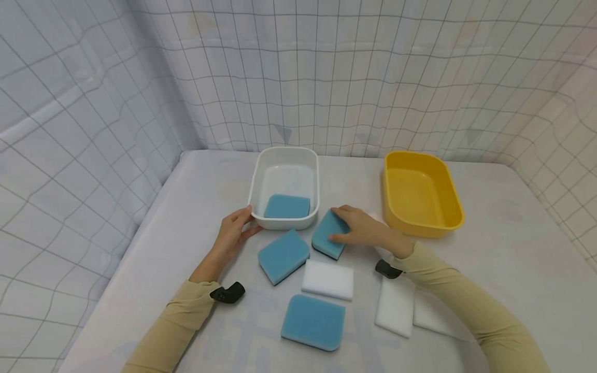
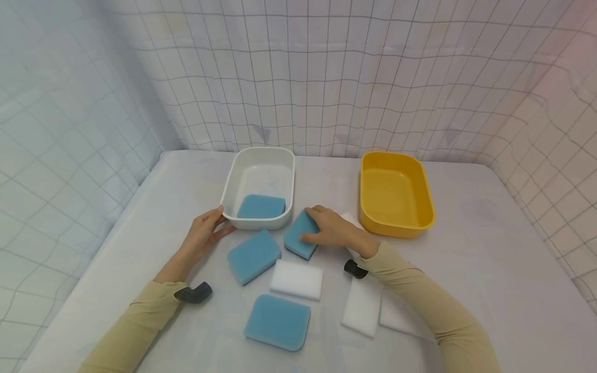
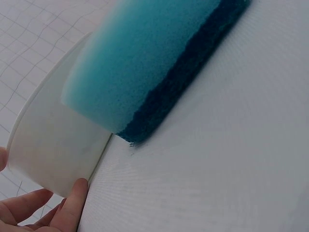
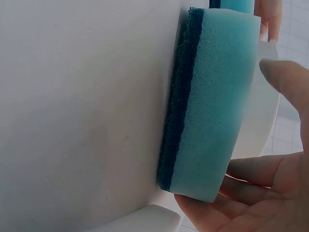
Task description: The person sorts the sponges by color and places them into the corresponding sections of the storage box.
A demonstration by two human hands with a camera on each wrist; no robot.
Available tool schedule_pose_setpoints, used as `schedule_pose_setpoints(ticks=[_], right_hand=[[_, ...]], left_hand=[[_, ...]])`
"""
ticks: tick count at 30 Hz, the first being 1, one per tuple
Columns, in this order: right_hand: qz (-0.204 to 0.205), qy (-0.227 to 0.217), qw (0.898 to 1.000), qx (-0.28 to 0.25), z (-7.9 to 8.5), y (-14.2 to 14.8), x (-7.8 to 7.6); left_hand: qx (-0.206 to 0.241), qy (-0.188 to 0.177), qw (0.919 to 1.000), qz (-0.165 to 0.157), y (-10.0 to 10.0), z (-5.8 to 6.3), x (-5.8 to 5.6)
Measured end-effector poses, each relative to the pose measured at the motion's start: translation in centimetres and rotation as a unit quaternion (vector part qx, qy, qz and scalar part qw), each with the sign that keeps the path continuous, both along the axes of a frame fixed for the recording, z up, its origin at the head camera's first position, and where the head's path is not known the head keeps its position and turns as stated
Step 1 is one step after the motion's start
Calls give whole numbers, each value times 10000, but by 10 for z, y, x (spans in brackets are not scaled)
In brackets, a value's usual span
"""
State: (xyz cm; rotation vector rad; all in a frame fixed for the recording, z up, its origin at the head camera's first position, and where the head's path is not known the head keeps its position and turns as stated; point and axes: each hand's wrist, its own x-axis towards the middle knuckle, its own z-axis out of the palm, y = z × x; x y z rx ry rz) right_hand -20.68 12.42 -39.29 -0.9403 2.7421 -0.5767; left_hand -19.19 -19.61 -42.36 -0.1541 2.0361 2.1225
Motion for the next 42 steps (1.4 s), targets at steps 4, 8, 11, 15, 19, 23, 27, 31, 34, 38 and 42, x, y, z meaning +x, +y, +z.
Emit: schedule_pose_setpoints(ticks=[4, 8, 11, 15, 19, 23, 27, 31, 34, 38, 42], right_hand=[[-106, -199, 9996, 173, 0, -1, 1], [-101, -285, 9992, 268, 1, -2, 2], [-72, -338, 9989, 308, 2, -3, 3], [35, -319, 9988, 370, 3, -3, 5], [141, -307, 9988, 351, 5, -3, 8], [207, -269, 9987, 378, 6, -3, 10], [221, -185, 9989, 383, 5, -3, 10], [217, -110, 9991, 359, 2, -4, 10], [203, -20, 9991, 359, 2, -4, 11], [190, 105, 9993, 307, 1, -4, 12], [198, 186, 9994, 232, 1, -3, 12]], left_hand=[[-30, -27, 10000, -7, 0, 0, -1], [-31, 5, 10000, -34, 0, -1, -2], [-35, 36, 10000, -57, 0, -1, -3], [-32, 54, 10000, -56, -1, 0, -3], [-8, 72, 10000, -31, -1, 0, -3], [-9, 88, 10000, -32, 0, 0, -4], [-31, 78, 10000, -27, 0, 1, -4], [-65, 8, 10000, 23, 0, 0, -5], [-77, -32, 10000, 32, -1, 0, -5], [-90, -36, 10000, -2, -2, -2, -5], [-84, -33, 10000, 1, -2, -2, -6]])
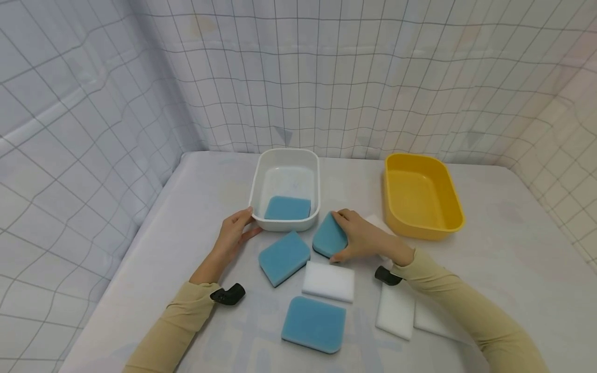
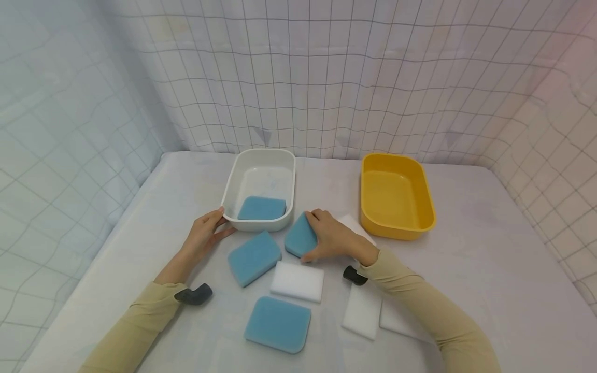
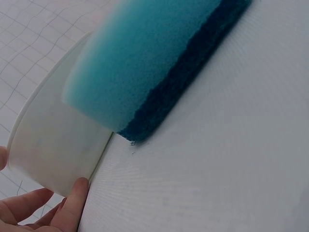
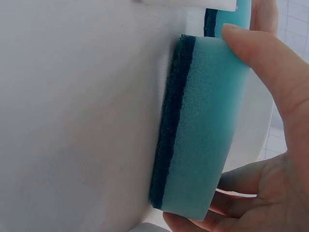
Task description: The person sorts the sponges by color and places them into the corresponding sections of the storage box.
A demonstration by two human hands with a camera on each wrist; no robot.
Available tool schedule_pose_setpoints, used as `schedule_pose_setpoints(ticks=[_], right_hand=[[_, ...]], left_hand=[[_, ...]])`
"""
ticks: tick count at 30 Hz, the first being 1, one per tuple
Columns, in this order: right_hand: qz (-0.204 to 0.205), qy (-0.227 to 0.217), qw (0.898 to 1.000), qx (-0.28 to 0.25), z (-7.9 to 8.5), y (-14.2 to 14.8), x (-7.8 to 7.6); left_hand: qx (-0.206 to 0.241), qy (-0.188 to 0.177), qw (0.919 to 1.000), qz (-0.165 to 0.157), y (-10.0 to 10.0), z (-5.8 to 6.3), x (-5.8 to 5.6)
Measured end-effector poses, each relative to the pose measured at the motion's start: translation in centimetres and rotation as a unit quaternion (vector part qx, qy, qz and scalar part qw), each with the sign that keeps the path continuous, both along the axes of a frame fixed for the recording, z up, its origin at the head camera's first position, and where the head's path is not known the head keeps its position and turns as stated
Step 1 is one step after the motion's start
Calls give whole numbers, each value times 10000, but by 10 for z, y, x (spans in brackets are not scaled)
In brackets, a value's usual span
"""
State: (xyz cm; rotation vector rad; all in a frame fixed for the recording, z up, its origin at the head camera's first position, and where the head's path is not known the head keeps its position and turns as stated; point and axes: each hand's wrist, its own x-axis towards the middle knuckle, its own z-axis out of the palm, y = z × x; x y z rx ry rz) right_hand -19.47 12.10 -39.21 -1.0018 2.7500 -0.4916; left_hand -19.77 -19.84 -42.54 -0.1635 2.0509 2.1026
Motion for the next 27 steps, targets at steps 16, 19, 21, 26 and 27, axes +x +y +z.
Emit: schedule_pose_setpoints(ticks=[16, 19, 21, 26, 27], right_hand=[[-214, 424, 9989, -32, 3, 7, -2], [-276, 434, 9986, -89, 6, 8, -4], [-311, 383, 9987, -129, 8, 9, -5], [-383, 337, 9987, -98, 14, 10, -7], [-401, 336, 9986, -100, 15, 10, -8]], left_hand=[[82, -1, 10000, 37, 2, 0, 3], [41, 22, 10000, 24, 3, 0, 4], [13, 35, 10000, 16, 3, 0, 4], [-18, 71, 10000, -2, 2, 0, 5], [-17, 82, 10000, -2, 2, 0, 5]])
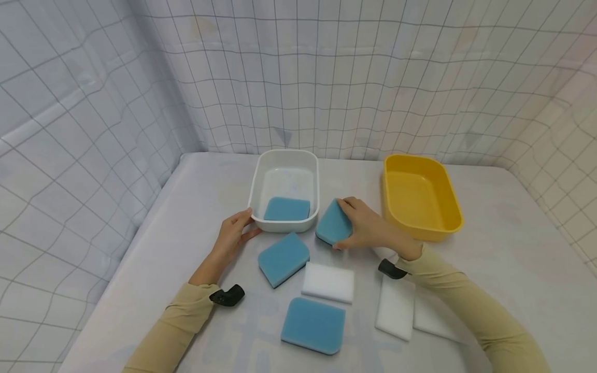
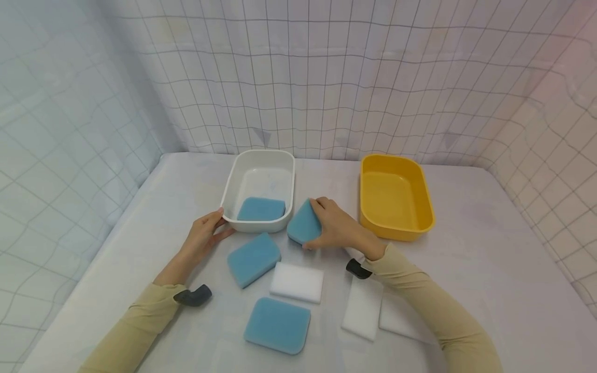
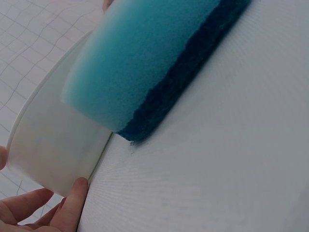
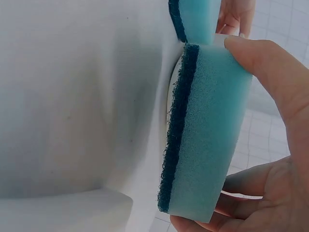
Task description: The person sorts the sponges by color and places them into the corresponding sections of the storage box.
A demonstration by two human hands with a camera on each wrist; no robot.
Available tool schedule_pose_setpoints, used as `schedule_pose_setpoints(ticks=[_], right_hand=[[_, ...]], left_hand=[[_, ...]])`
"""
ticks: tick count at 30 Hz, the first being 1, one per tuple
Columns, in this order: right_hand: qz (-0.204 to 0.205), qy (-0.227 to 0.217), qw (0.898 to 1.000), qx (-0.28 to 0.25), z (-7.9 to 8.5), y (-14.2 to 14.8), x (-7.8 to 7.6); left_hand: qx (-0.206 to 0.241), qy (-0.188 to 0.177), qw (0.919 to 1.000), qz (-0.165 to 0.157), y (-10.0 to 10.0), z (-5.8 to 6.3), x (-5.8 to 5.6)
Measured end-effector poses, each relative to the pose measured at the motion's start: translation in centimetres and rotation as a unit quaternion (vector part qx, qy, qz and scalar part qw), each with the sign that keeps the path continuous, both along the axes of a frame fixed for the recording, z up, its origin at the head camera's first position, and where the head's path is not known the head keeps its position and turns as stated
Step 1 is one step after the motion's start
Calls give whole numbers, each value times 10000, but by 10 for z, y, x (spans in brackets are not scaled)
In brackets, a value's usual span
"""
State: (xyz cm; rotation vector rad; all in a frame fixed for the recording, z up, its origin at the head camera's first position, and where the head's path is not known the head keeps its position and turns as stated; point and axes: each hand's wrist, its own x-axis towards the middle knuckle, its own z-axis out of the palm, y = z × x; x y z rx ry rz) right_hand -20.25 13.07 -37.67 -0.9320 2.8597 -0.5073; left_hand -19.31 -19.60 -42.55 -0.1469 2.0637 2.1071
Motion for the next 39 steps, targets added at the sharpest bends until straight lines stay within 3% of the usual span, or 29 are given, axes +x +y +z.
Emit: schedule_pose_setpoints(ticks=[7, 21, 30, 39], right_hand=[[-131, 24, 9999, 63, 7, 1, 0], [-14, 133, 9998, -153, 27, -4, -5], [35, 251, 9994, -246, 27, -5, -9], [298, 646, 9967, -386, 35, -14, -14]], left_hand=[[-11, 35, 10000, -5, 1, 1, 1], [57, 51, 10000, 46, -2, 4, 3], [45, -51, 10000, 46, -1, 1, 0], [46, 5, 10000, 70, -1, 2, 0]])
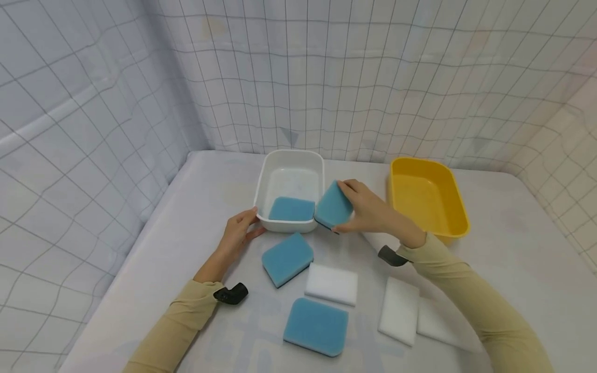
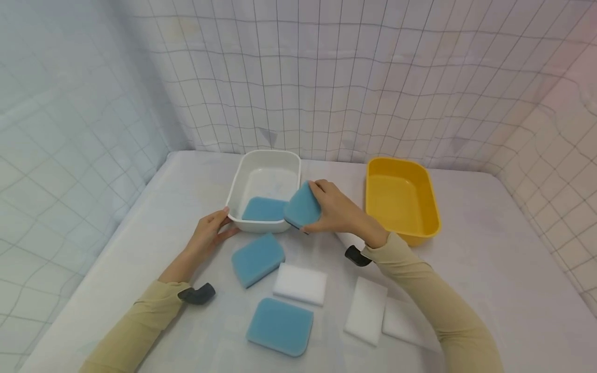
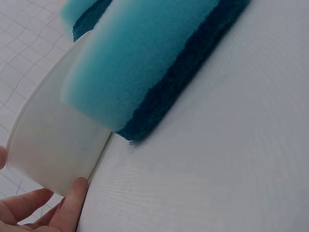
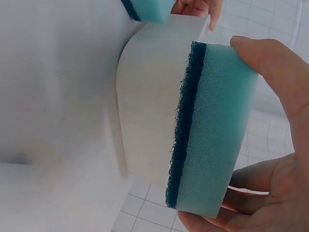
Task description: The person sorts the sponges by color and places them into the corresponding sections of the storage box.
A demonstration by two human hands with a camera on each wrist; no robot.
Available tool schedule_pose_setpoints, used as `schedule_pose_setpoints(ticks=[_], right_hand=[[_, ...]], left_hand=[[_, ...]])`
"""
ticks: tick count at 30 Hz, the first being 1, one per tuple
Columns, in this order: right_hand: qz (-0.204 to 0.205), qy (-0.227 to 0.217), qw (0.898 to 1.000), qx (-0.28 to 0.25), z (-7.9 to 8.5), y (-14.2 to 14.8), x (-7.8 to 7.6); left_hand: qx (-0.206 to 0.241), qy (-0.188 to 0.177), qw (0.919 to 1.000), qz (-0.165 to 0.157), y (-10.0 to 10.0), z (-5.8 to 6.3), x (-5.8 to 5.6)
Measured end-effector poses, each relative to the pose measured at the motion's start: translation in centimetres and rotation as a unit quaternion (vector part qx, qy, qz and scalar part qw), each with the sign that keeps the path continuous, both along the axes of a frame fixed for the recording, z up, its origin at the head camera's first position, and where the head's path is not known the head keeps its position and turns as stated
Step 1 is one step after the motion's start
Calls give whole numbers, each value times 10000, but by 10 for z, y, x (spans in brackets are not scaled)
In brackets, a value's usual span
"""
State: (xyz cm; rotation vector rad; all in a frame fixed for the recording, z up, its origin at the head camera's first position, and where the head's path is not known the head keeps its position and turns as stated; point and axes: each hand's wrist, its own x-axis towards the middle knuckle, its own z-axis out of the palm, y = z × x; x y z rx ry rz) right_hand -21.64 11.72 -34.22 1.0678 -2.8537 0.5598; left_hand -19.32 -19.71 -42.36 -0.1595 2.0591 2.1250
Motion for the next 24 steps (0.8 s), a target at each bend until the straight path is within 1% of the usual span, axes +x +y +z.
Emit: schedule_pose_setpoints(ticks=[3, 7, 10, 19, 24], right_hand=[[110, 49, 9999, -62, 2, -6, -2], [289, -26, 9995, -119, 5, -15, -5], [352, -52, 9993, -114, 5, -21, -6], [280, -125, 9995, -86, 5, -30, -9], [363, -162, 9992, -49, 4, -37, -12]], left_hand=[[19, 15, 10000, 17, -1, 1, 0], [41, -16, 10000, 27, -2, 1, 1], [38, -52, 10000, 44, -2, 2, 2], [25, 29, 10000, -82, 3, 1, 1], [21, 3, 10000, 36, 1, 0, 3]])
